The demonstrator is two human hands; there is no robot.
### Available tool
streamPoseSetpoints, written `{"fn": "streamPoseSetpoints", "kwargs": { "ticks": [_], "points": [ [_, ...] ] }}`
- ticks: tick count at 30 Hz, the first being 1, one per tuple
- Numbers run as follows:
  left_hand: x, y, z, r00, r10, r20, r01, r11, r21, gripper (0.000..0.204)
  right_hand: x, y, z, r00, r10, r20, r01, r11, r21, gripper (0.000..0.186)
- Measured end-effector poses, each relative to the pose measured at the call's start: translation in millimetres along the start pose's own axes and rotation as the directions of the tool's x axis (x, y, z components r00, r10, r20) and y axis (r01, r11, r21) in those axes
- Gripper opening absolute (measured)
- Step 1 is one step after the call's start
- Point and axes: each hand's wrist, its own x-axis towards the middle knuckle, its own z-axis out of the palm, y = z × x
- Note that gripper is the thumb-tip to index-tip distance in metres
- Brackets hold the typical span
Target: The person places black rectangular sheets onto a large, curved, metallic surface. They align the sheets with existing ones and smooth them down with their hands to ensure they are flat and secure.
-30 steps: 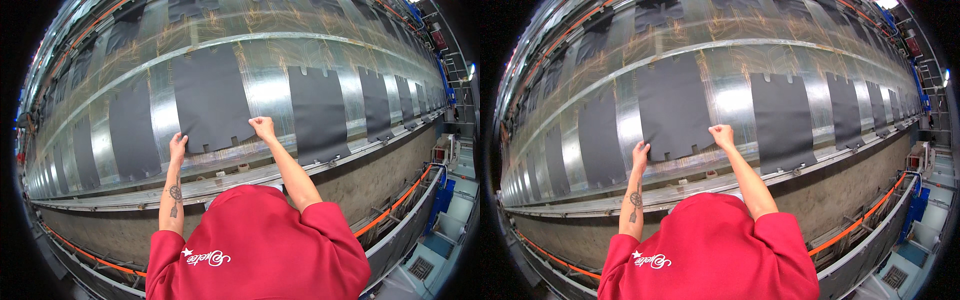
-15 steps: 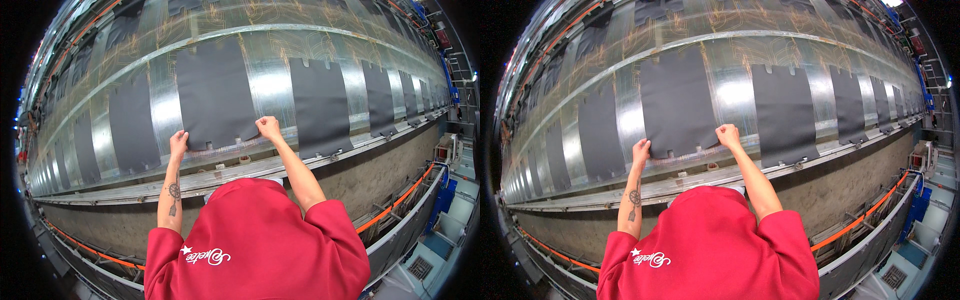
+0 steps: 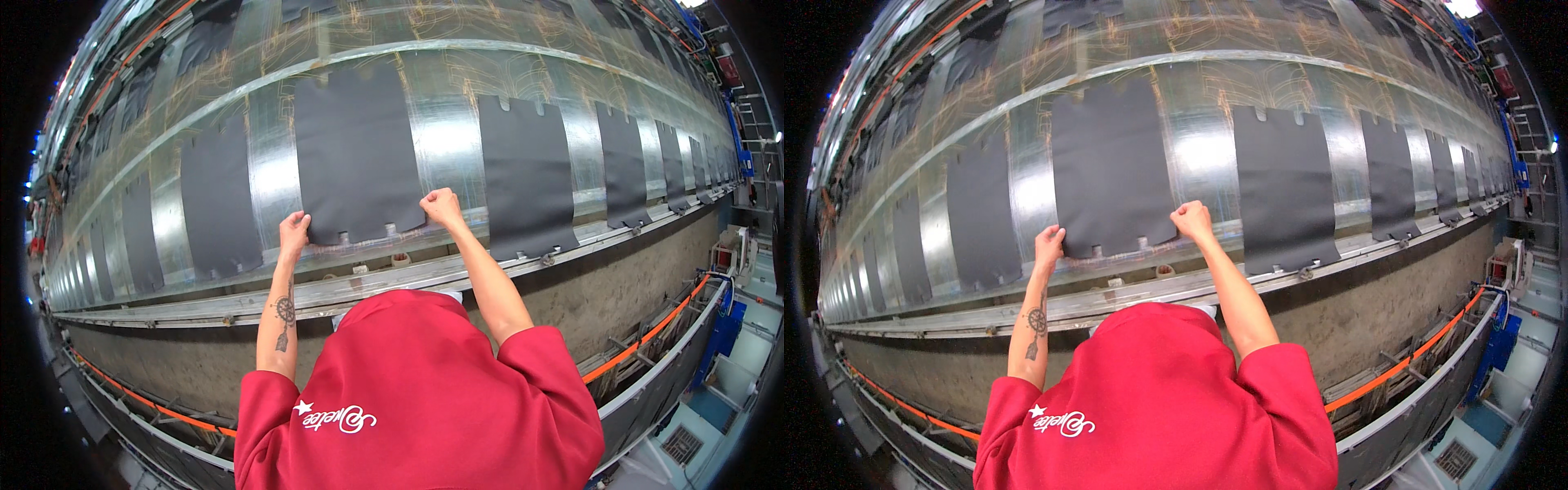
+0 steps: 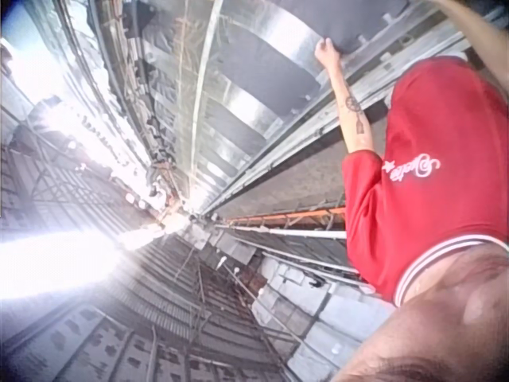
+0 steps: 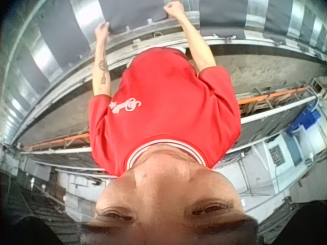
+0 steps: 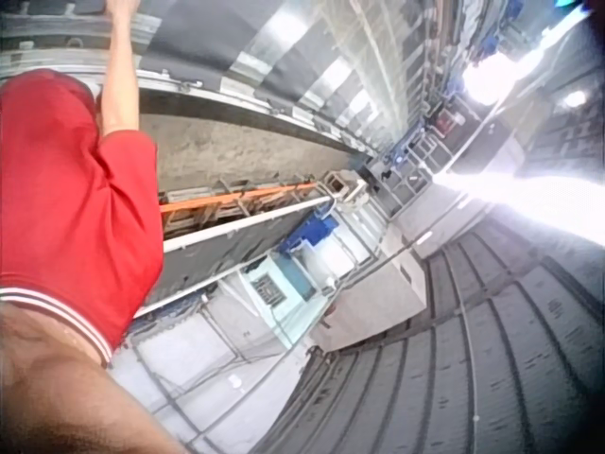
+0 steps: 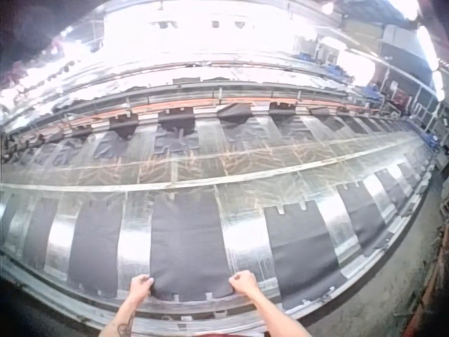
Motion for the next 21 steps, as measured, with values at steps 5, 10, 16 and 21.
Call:
{"fn": "streamPoseSetpoints", "kwargs": {
  "ticks": [5,10,16,21],
  "points": [
    [-3,1,1,1.0,-0.005,-0.011,0.006,0.999,0.05,0.033,2,-1,-1,0.998,0.056,0.019,-0.056,0.998,0.015,0.024],
    [-8,11,0,0.997,0.023,-0.074,-0.012,0.991,0.137,0.027,3,1,-3,1.0,-0.007,0.001,0.007,0.999,0.036,0.023],
    [-3,6,-12,0.997,0.065,-0.048,-0.049,0.958,0.281,0.025,4,-3,-5,0.999,0.008,0.052,-0.008,1.0,-0.006,0.022],
    [-12,21,-7,0.997,0.061,-0.037,-0.045,0.939,0.34,0.022,0,3,-6,0.999,-0.027,0.024,0.029,0.998,-0.059,0.024]
  ]
}}
